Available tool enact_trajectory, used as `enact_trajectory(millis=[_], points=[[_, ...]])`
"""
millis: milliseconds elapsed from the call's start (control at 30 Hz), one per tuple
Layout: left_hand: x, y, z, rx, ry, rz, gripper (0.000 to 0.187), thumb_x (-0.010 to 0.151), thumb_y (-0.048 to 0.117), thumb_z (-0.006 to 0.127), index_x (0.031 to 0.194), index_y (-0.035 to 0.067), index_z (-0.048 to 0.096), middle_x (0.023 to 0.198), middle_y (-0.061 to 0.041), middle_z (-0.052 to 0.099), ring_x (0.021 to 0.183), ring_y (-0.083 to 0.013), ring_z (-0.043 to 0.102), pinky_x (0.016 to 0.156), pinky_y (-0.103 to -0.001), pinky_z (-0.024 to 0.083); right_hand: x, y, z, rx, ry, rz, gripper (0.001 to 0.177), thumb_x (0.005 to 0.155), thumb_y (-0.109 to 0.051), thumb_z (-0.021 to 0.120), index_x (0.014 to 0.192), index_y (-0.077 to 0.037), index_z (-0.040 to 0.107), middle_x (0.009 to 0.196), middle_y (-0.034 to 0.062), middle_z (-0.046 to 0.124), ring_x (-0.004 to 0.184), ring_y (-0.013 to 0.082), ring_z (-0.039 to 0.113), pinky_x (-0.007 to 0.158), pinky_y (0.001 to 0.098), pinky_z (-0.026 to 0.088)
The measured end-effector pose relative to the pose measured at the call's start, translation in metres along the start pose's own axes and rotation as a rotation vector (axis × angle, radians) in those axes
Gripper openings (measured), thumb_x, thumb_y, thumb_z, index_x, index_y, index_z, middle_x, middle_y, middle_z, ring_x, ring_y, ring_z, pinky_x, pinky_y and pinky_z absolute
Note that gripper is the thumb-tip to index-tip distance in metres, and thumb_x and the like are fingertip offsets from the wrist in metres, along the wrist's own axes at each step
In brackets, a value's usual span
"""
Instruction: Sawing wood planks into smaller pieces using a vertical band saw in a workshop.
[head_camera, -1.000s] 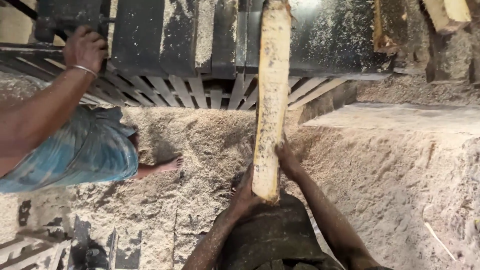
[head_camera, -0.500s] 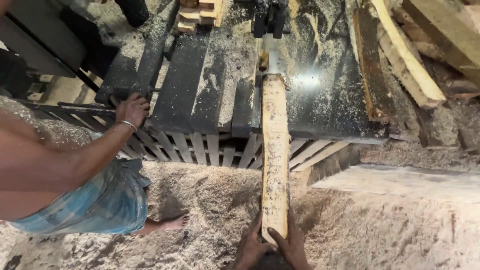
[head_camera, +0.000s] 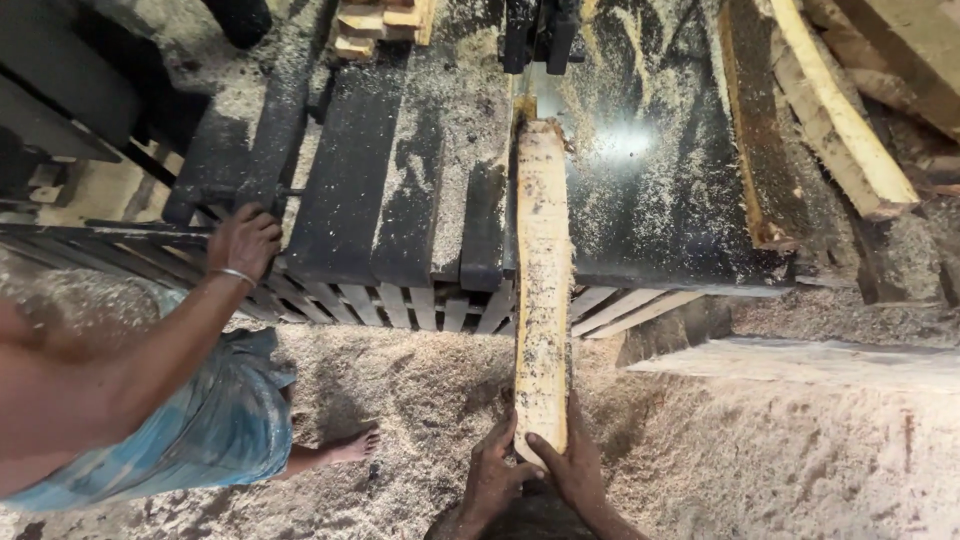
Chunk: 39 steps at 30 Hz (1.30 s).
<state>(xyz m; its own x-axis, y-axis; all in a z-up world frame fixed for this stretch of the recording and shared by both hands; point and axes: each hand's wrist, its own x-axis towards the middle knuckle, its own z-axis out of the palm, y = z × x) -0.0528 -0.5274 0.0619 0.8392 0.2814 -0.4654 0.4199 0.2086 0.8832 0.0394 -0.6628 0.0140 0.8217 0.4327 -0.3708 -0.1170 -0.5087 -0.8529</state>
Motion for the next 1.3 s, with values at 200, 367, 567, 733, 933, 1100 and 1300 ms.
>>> enact_trajectory(millis=[200, 367, 567, 733, 933, 1100, 1300], points=[[0.029, -0.032, -0.003, 0.011, 0.018, 0.0, 0.093, 0.072, 0.0, 0.082, 0.154, 0.004, 0.039, 0.154, -0.016, 0.05, 0.124, -0.0268, 0.07, 0.097, -0.031, 0.061, 0.019, 0.002, 0.001, 0.043, -0.037, -0.111, 0.1, 0.085, -0.038, 0.075, 0.159, -0.008, 0.015, 0.112, 0.0266, 0.076, 0.081, 0.0295, 0.083, 0.071, 0.042, 0.072], [0.052, -0.021, -0.012, 0.068, 0.024, 0.008, 0.096, 0.072, 0.003, 0.084, 0.156, 0.005, 0.038, 0.157, -0.016, 0.045, 0.126, -0.0288, 0.067, 0.097, -0.032, 0.06, 0.039, -0.023, 0.0, -0.012, -0.057, 0.048, 0.111, 0.083, -0.034, 0.074, 0.167, -0.016, 0.004, 0.12, 0.0246, 0.07, 0.079, 0.0297, 0.081, 0.07, 0.0447, 0.072], [0.077, -0.004, -0.02, 0.112, 0.017, 0.115, 0.095, 0.072, 0.011, 0.085, 0.155, 0.002, 0.037, 0.162, -0.02, 0.037, 0.132, -0.033, 0.062, 0.096, -0.035, 0.06, 0.068, -0.032, -0.001, 0.073, -0.069, 0.032, 0.109, 0.081, -0.032, 0.074, 0.166, -0.014, 0.009, 0.12, 0.0254, 0.072, 0.083, 0.0301, 0.082, 0.071, 0.0459, 0.07], [0.11, -0.031, -0.026, 0.251, 0.032, 0.217, 0.097, 0.075, 0.018, 0.086, 0.156, 0.0, 0.036, 0.164, -0.024, 0.03, 0.139, -0.0399, 0.052, 0.102, -0.038, 0.059, 0.091, -0.04, -0.003, 0.045, -0.06, -0.047, 0.103, 0.085, -0.033, 0.072, 0.165, -0.009, 0.011, 0.127, 0.027, 0.066, 0.091, 0.0308, 0.08, 0.078, 0.0471, 0.07], [0.138, -0.005, -0.036, 0.533, 0.076, 0.317, 0.094, 0.078, 0.029, 0.088, 0.152, -0.004, 0.042, 0.165, -0.022, 0.026, 0.151, -0.0406, 0.03, 0.118, -0.048, 0.038, 0.135, -0.023, 0.0, -0.105, -0.027, 0.1, 0.096, 0.09, -0.041, 0.059, 0.167, -0.012, 0.009, 0.151, 0.026, 0.049, 0.102, 0.0354, 0.077, 0.086, 0.0494, 0.068], [0.158, 0.023, -0.043, 0.897, 0.185, 0.501, 0.095, 0.074, 0.048, 0.087, 0.143, -0.007, 0.051, 0.165, -0.016, 0.034, 0.156, -0.0387, 0.014, 0.125, -0.059, 0.006, 0.182, 0.006, 0.005, -0.338, 0.134, -0.399, 0.086, 0.1, -0.045, 0.05, 0.162, 0.0, 0.009, 0.17, 0.0304, 0.003, 0.155, 0.0452, 0.008, 0.121, 0.0595, 0.021], [0.183, 0.075, -0.049, 1.167, 0.097, 0.423, 0.097, 0.071, 0.057, 0.082, 0.14, -0.005, 0.054, 0.164, -0.013, 0.032, 0.155, -0.0399, 0.009, 0.121, -0.069, 0.001, 0.21, -0.032, -0.005, -0.536, 0.176, -0.435, 0.078, 0.105, -0.054, 0.033, 0.164, -0.006, 0.015, 0.173, 0.0169, 0.011, 0.161, 0.0375, -0.002, 0.129, 0.0524, 0.005]])
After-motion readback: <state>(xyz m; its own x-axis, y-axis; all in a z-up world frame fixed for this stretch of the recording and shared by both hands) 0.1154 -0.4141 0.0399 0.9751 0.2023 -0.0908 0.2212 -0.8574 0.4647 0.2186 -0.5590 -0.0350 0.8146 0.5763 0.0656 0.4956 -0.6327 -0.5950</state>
